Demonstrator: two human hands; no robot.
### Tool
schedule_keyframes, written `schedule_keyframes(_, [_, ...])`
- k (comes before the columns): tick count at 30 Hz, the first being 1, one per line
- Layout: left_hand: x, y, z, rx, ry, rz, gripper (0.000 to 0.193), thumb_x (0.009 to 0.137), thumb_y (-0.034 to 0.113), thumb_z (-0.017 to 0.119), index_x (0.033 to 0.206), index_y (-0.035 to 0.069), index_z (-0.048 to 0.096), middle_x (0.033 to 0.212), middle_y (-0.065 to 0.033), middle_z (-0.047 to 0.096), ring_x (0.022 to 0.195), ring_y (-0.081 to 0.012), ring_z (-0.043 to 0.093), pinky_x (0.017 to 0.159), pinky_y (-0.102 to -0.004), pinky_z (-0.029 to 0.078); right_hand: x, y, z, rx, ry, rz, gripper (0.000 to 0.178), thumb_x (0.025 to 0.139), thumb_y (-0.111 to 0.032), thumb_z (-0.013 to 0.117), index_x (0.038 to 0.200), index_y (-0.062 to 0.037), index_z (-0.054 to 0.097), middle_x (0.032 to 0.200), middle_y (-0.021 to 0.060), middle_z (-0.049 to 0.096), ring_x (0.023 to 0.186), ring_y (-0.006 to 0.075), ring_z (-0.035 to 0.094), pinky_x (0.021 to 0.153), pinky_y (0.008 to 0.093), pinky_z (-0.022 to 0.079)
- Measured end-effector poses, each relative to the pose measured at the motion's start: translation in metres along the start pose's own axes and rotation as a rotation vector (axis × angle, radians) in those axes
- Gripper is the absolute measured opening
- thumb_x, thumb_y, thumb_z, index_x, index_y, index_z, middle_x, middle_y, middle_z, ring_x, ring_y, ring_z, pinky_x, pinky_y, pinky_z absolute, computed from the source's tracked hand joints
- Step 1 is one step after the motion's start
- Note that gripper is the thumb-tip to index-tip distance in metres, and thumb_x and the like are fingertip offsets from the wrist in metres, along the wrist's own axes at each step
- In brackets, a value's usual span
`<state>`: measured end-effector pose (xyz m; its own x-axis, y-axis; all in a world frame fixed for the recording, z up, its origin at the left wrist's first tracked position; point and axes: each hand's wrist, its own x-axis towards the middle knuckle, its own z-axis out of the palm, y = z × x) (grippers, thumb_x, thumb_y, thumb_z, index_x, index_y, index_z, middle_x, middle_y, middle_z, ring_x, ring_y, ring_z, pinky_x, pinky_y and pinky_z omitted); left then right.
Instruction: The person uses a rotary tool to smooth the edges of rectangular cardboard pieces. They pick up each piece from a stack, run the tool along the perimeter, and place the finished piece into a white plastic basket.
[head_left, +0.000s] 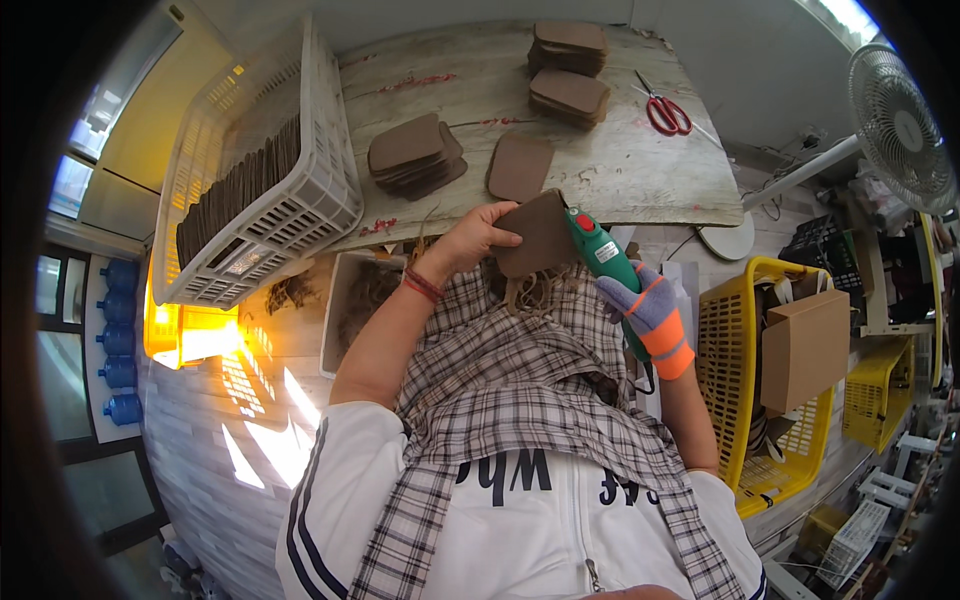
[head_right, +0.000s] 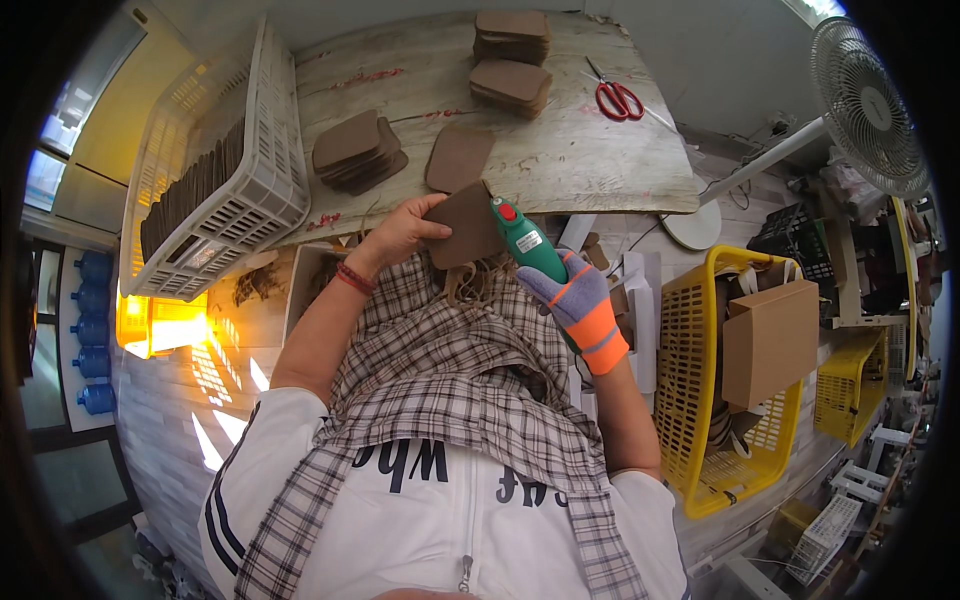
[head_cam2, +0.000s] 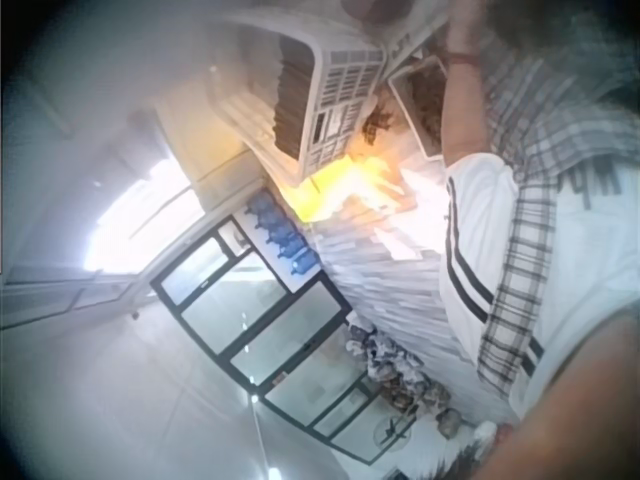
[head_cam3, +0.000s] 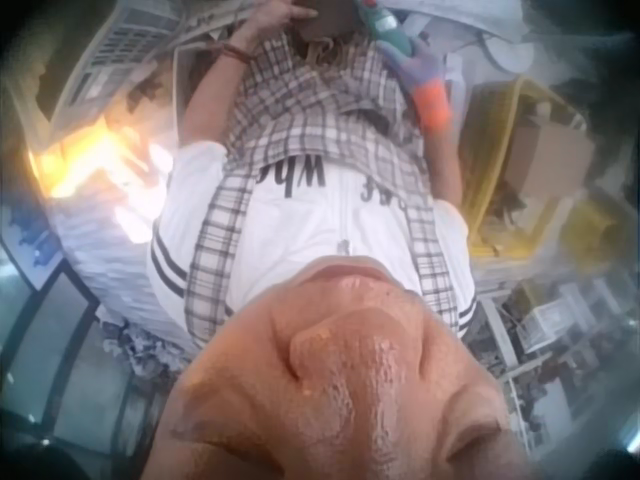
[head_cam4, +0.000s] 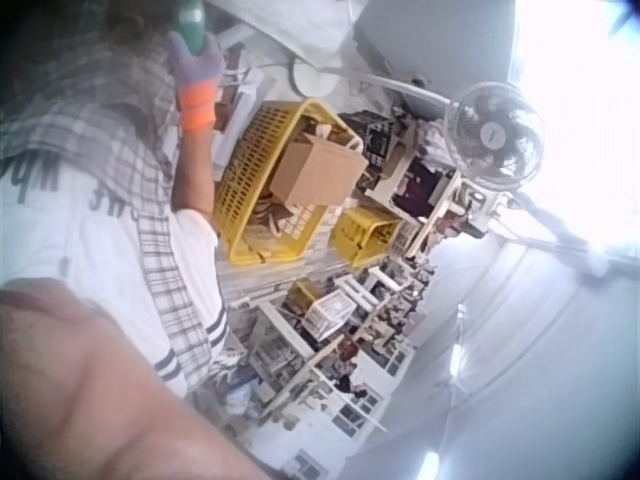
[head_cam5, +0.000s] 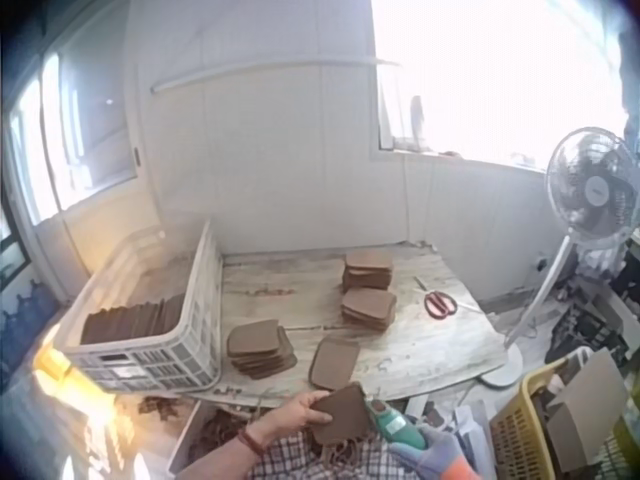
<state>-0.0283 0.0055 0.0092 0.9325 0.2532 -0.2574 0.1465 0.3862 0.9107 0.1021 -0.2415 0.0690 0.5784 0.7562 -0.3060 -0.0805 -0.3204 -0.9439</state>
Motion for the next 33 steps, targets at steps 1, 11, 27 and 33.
schedule_keyframes(1, [-0.002,0.003,-0.001,0.018,0.000,-0.009,0.042,0.079,-0.006,0.058,0.120,-0.001,0.054,0.109,-0.0042,0.061,0.096,-0.0116,0.057,0.086,-0.0263,0.047,0.000,-0.002,0.000,0.004,-0.010,0.005,0.034,0.080,-0.024,0.072,0.097,0.0010,0.057,0.066,0.0028,0.059,0.051,0.0070,0.052,0.046,0.0212,0.042])
schedule_keyframes(11, [-0.010,0.008,-0.005,0.022,0.004,0.000,0.040,0.079,-0.006,0.058,0.119,0.001,0.055,0.108,-0.0037,0.062,0.096,-0.0119,0.058,0.087,-0.0278,0.047,0.002,0.005,0.003,0.108,-0.084,0.059,0.034,0.082,-0.026,0.069,0.097,0.0014,0.057,0.066,0.0046,0.060,0.053,0.0100,0.057,0.047,0.0223,0.045])
schedule_keyframes(27, [-0.015,0.004,-0.007,0.135,-0.001,-0.035,0.040,0.078,-0.005,0.058,0.117,0.001,0.055,0.106,-0.0032,0.062,0.096,-0.0111,0.058,0.085,-0.0263,0.047,-0.005,0.002,0.005,0.104,-0.080,0.075,0.029,0.082,-0.024,0.070,0.094,-0.0003,0.057,0.066,0.0028,0.059,0.052,0.0080,0.055,0.047,0.0213,0.045])
schedule_keyframes(33, [-0.018,0.027,-0.019,0.463,0.071,0.098,0.024,0.075,-0.003,0.063,0.098,0.004,0.060,0.095,-0.0009,0.063,0.084,-0.0066,0.058,0.074,-0.0222,0.048,-0.009,0.005,-0.003,0.023,-0.122,0.062,0.030,0.080,-0.024,0.072,0.094,-0.0007,0.057,0.066,0.0010,0.057,0.053,0.0063,0.053,0.048,0.0204,0.044])
